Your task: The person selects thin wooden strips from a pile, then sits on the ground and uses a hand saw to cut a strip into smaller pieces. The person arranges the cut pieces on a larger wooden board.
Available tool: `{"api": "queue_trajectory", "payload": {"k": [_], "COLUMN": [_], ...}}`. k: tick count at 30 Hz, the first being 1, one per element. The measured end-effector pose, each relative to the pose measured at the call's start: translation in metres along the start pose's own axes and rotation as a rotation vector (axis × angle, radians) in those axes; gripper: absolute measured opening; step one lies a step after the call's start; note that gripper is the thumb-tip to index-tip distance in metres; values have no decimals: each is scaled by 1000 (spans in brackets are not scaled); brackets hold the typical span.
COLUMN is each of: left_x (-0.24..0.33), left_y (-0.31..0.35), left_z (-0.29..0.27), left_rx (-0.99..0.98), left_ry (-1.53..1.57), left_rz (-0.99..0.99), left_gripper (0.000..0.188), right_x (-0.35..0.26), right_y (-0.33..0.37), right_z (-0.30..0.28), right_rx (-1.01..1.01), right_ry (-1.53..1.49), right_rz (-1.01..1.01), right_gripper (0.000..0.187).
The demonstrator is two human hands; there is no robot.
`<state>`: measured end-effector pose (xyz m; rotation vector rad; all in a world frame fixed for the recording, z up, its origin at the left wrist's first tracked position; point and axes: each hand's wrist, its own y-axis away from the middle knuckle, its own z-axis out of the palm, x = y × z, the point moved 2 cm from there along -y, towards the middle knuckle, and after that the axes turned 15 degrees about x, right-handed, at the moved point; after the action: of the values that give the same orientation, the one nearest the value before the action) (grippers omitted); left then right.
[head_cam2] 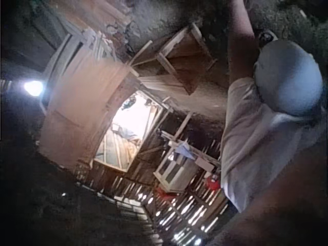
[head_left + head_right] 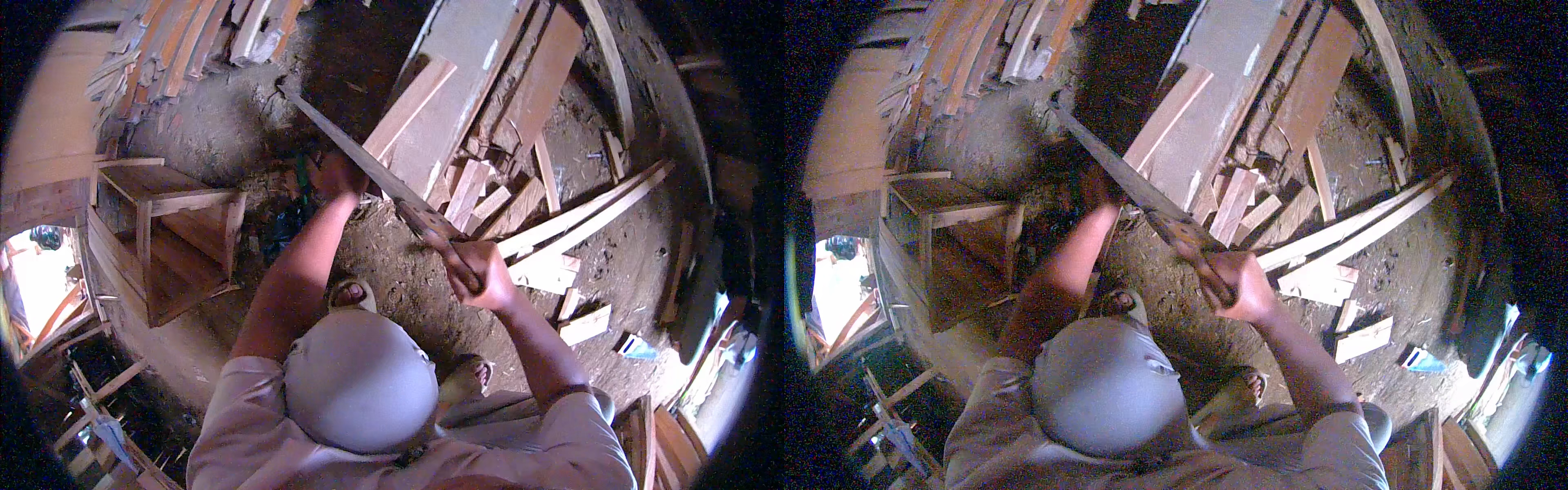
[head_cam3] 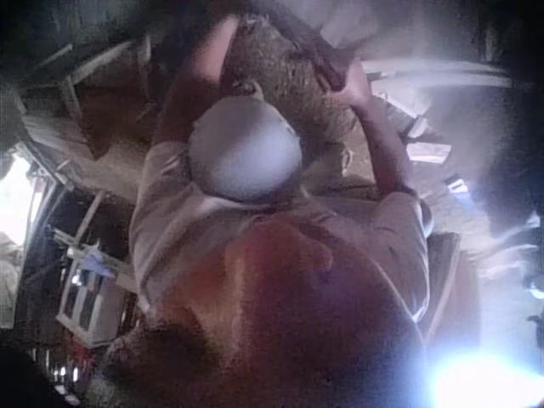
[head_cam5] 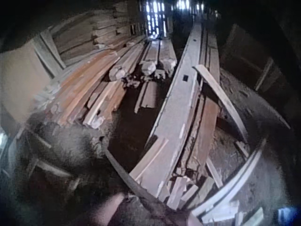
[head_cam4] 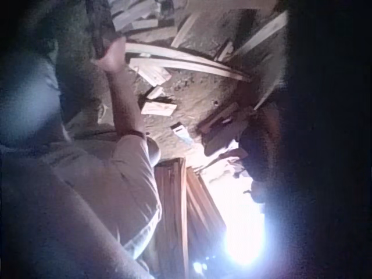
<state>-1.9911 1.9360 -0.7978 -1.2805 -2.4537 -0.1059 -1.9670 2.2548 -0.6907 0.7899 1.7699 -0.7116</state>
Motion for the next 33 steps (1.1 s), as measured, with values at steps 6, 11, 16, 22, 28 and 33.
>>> {"api": "queue_trajectory", "payload": {"k": [6,11,16,22,28,33], "left_x": [-26,2,-41,-83,-15,-7], "left_y": [-1,-3,-3,-16,-3,2], "left_z": [31,28,89,100,34,20], "left_rx": [-1,85,13,5,80,5], "left_ry": [3,-1,322,779,210,-122], "left_rz": [-134,42,-271,-175,-168,-156], "left_gripper": [30,29,43,37,42,47], "right_x": [3,-14,-126,-168,-173,-176], "right_y": [49,142,120,111,119,120], "right_z": [-42,-93,-97,-82,-60,-57], "right_rx": [-26,-30,43,98,148,144], "right_ry": [-32,222,311,277,343,384], "right_rz": [-5,-91,27,92,86,-22], "right_gripper": [25,20,29,23,24,23]}}
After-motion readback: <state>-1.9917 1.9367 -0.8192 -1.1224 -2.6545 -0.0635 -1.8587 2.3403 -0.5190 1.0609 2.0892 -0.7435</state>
